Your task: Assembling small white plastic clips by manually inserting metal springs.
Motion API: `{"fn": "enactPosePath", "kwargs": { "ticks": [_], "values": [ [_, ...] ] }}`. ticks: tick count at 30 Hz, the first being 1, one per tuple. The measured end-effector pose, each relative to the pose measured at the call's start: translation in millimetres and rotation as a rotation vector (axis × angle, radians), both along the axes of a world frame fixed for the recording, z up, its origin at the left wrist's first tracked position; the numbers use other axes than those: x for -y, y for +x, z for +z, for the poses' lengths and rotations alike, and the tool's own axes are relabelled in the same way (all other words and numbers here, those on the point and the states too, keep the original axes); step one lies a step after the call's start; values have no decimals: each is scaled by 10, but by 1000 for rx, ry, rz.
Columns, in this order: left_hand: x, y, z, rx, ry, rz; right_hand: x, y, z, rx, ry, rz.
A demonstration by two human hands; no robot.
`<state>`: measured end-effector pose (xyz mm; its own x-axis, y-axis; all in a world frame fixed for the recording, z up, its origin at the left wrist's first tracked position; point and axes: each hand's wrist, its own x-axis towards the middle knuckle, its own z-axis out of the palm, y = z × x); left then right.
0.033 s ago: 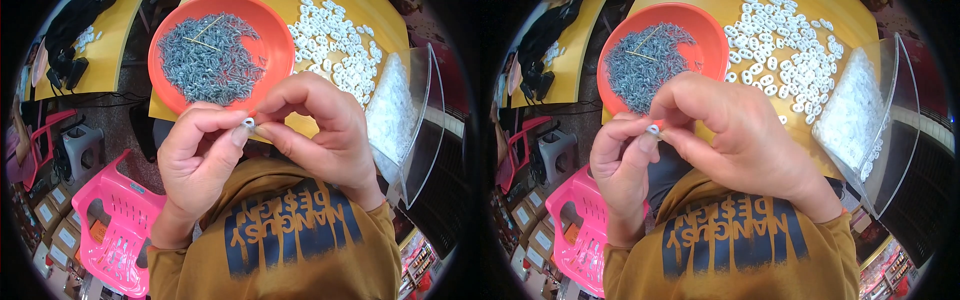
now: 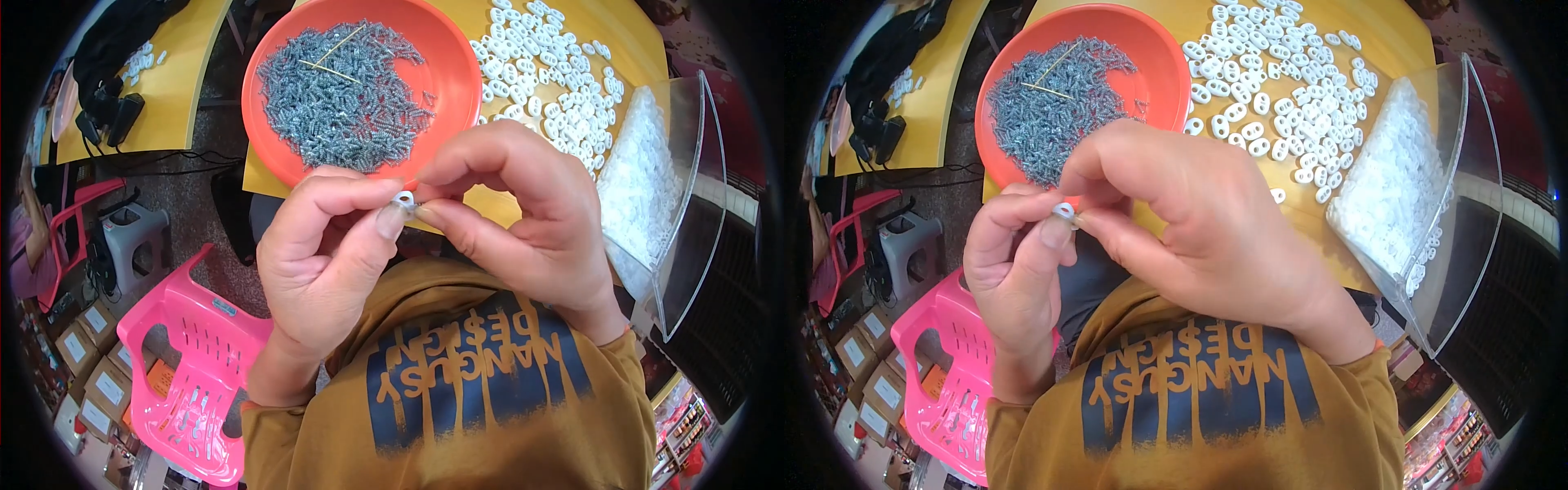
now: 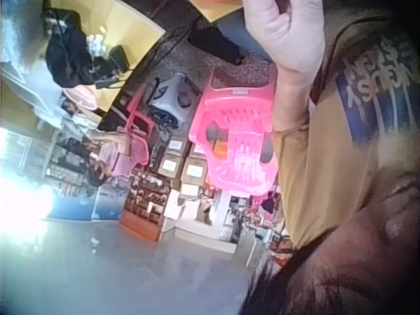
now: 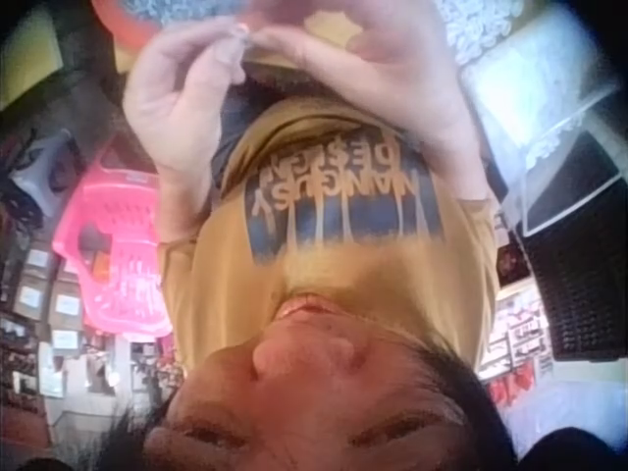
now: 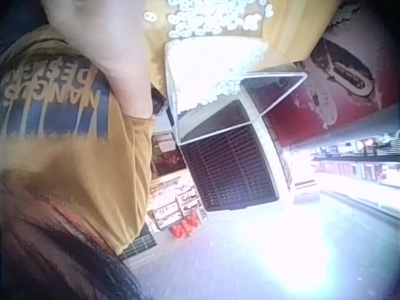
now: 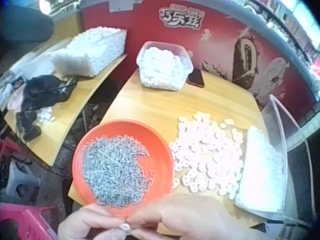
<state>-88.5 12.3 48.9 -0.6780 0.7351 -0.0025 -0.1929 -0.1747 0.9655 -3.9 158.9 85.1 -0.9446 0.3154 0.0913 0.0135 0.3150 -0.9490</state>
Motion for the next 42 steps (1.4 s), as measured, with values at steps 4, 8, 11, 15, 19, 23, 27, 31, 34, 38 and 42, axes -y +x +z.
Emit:
{"fn": "enactPosePath", "kwargs": {
  "ticks": [4, 8, 11, 15, 19, 23, 27, 31, 34, 38, 42],
  "values": [
    [-20, 30, 1, 119, 65, 26, 5, 17, -5, -45, 176, 4],
    [-1, 63, -17, 84, 60, 47, 1, 15, -3, -138, 312, 30],
    [17, 102, -30, -221, -17, 94, -1, 26, 28, -79, 271, 51],
    [27, 99, -63, -162, 1, 71, 33, 56, -47, 14, -77, 11],
    [-6, 112, -50, 167, 132, 50, 73, 88, -72, 22, -330, -30],
    [-17, 119, -43, 217, 158, 52, 86, 105, -54, 107, -428, -65],
    [-22, 133, -33, 226, 167, 65, 88, 100, -27, 150, -544, -48],
    [-28, 152, -46, 237, 185, 77, 100, 117, -34, 161, -495, -41],
    [-48, 197, -28, 257, 183, 111, 121, 131, -79, 129, -330, -14],
    [-75, 280, -47, 143, 180, 157, 159, 130, -105, 51, -156, -48],
    [-75, 299, -123, -118, 130, 215, 160, 129, -138, 88, -126, -23]
  ]
}}
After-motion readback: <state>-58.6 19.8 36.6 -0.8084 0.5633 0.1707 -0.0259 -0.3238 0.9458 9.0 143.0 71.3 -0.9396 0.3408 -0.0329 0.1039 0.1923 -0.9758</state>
